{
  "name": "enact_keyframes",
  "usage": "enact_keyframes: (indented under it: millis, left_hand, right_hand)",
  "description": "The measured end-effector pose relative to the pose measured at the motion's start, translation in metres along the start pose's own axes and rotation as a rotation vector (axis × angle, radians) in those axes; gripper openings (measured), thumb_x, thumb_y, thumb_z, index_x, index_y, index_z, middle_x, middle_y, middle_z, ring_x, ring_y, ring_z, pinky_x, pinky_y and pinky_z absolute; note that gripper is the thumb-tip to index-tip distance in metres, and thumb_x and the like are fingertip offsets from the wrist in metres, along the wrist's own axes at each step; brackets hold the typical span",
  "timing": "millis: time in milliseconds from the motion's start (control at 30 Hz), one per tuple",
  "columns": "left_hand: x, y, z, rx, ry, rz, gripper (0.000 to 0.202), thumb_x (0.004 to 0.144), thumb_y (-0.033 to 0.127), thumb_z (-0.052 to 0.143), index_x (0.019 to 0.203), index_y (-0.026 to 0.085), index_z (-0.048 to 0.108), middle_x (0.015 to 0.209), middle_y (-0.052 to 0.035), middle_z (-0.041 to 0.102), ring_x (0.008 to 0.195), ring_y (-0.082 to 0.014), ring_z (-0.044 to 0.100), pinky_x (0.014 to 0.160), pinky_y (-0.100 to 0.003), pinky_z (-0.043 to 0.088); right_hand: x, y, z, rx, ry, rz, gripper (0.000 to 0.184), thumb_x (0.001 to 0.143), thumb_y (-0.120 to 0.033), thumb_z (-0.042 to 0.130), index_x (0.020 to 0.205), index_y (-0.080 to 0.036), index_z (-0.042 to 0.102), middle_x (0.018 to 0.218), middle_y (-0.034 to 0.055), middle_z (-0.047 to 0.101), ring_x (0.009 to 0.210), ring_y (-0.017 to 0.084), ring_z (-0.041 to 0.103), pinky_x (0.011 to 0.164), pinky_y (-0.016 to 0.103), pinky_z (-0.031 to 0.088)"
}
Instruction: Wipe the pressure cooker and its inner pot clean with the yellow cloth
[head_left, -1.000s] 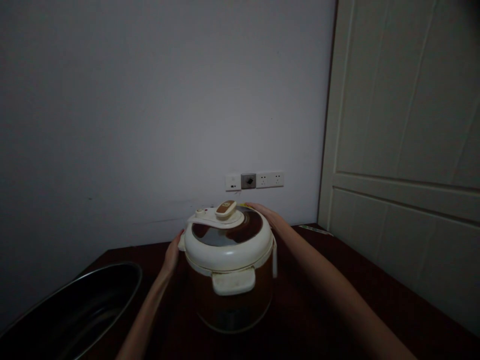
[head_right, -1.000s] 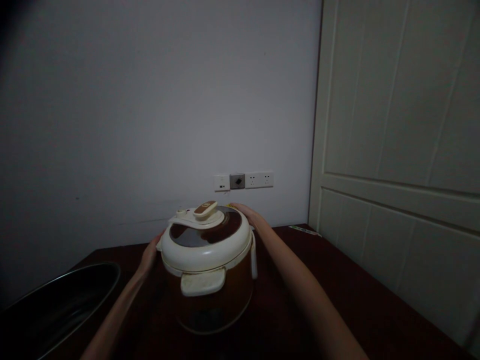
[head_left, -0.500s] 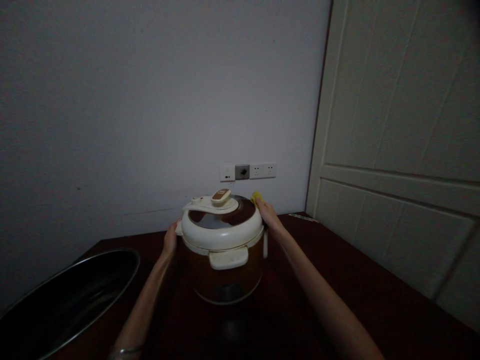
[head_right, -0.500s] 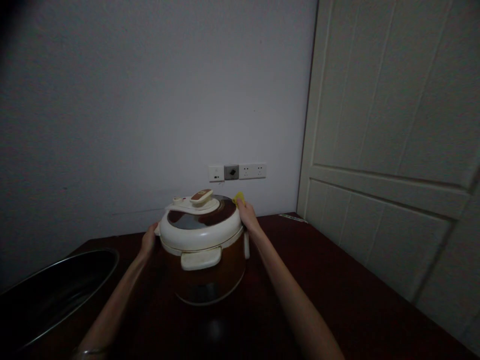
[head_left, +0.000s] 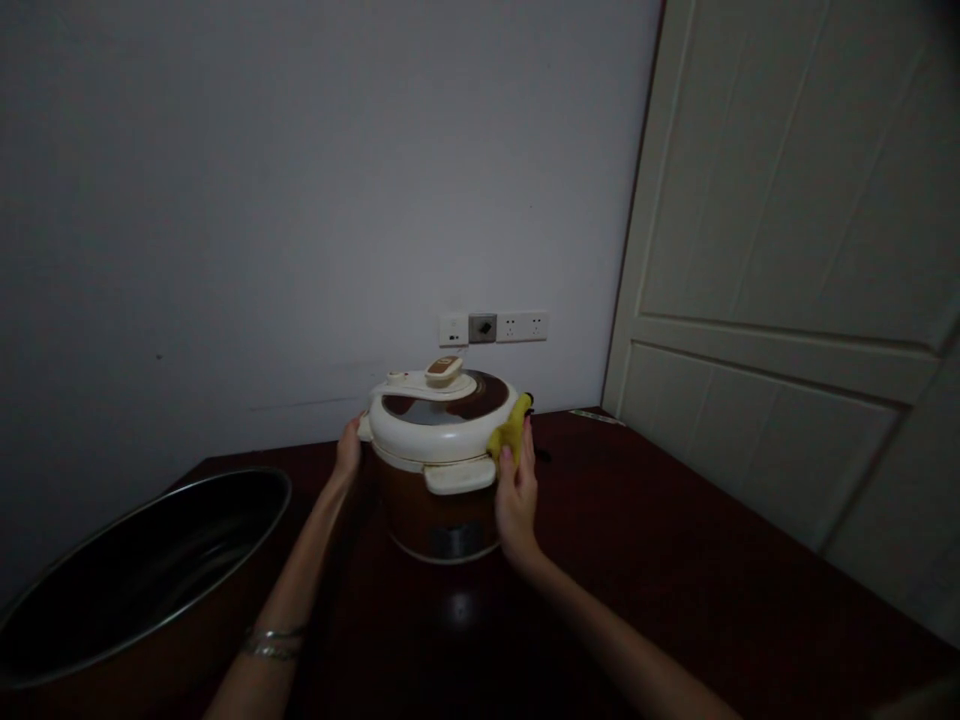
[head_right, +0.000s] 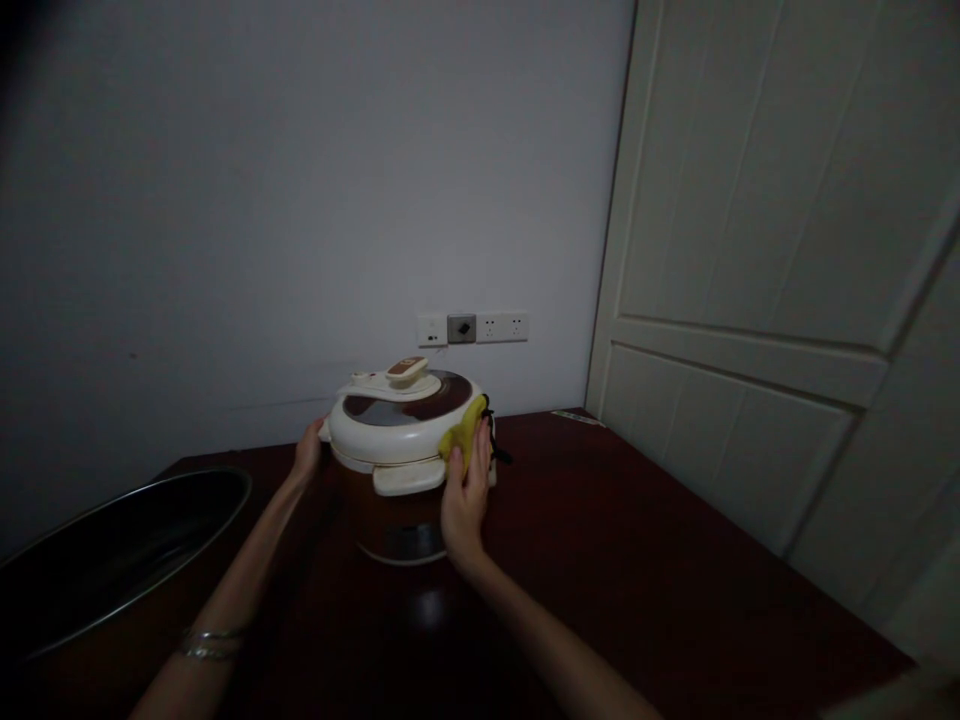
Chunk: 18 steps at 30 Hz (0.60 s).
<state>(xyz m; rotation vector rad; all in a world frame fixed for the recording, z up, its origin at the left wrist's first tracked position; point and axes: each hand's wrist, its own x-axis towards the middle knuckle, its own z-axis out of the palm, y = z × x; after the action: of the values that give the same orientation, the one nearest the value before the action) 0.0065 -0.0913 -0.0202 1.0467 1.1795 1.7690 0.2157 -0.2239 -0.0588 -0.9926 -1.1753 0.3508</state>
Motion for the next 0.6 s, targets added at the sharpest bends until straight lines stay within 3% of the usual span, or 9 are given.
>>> enact_keyframes:
  millis: [67,133,267,367,500,600]
  left_hand:
    - [0.001,0.0,0.0,0.011,0.007,-0.001,0.023,0.071,0.032,0.047,0.071,0.016,0.064,0.072,-0.0019,0.068,0.091,-0.021,0.059,0.086,-0.032,0.043]
    - [0.002,-0.001,-0.001,0.019,-0.005,0.013,0.023,0.071,0.032,0.047,0.071,0.015,0.063,0.073,-0.0025,0.068,0.092,-0.0212,0.059,0.085,-0.032,0.043]
    - [0.004,-0.005,-0.001,0.03,-0.019,0.034,0.025,0.072,0.033,0.046,0.072,0.014,0.063,0.073,-0.0029,0.067,0.092,-0.0205,0.058,0.084,-0.032,0.043]
    - [0.005,-0.007,-0.001,0.035,-0.03,0.044,0.028,0.071,0.036,0.047,0.073,0.014,0.063,0.073,-0.003,0.067,0.09,-0.0207,0.058,0.082,-0.031,0.044]
    - [0.006,-0.009,-0.004,0.053,-0.045,0.075,0.03,0.07,0.036,0.046,0.077,0.013,0.064,0.078,-0.004,0.068,0.091,-0.0215,0.058,0.083,-0.032,0.044]
    - [0.01,-0.012,-0.009,0.123,-0.104,0.148,0.033,0.071,0.035,0.042,0.082,0.013,0.064,0.087,-0.0058,0.069,0.097,-0.0225,0.057,0.088,-0.033,0.042]
  right_hand:
    - [-0.016,-0.002,0.001,-0.013,0.1,-0.084,0.054,0.093,-0.039,0.031,0.144,-0.023,0.02,0.152,0.0017,0.015,0.139,0.018,0.011,0.113,0.044,0.012]
    - [-0.024,-0.003,-0.002,-0.033,0.052,-0.197,0.048,0.092,-0.033,0.036,0.139,-0.024,0.034,0.147,0.0037,0.03,0.136,0.02,0.023,0.112,0.045,0.019]
    - [-0.013,-0.013,-0.022,-0.134,-0.206,-0.541,0.04,0.087,-0.025,0.048,0.127,-0.025,0.05,0.127,0.0056,0.056,0.122,0.022,0.047,0.105,0.045,0.033]
    - [0.011,-0.032,-0.031,-0.252,-0.483,-0.781,0.039,0.084,-0.029,0.056,0.123,-0.026,0.053,0.116,0.0041,0.064,0.109,0.019,0.058,0.096,0.04,0.043]
    - [0.031,-0.06,-0.016,-0.413,-0.815,-1.063,0.039,0.088,-0.038,0.051,0.121,-0.019,0.054,0.12,0.0072,0.062,0.109,0.018,0.058,0.092,0.036,0.047]
    - [0.026,-0.068,0.007,-0.611,-0.854,-1.26,0.029,0.09,-0.028,0.048,0.11,-0.011,0.06,0.111,0.0109,0.066,0.107,0.021,0.059,0.092,0.037,0.047]
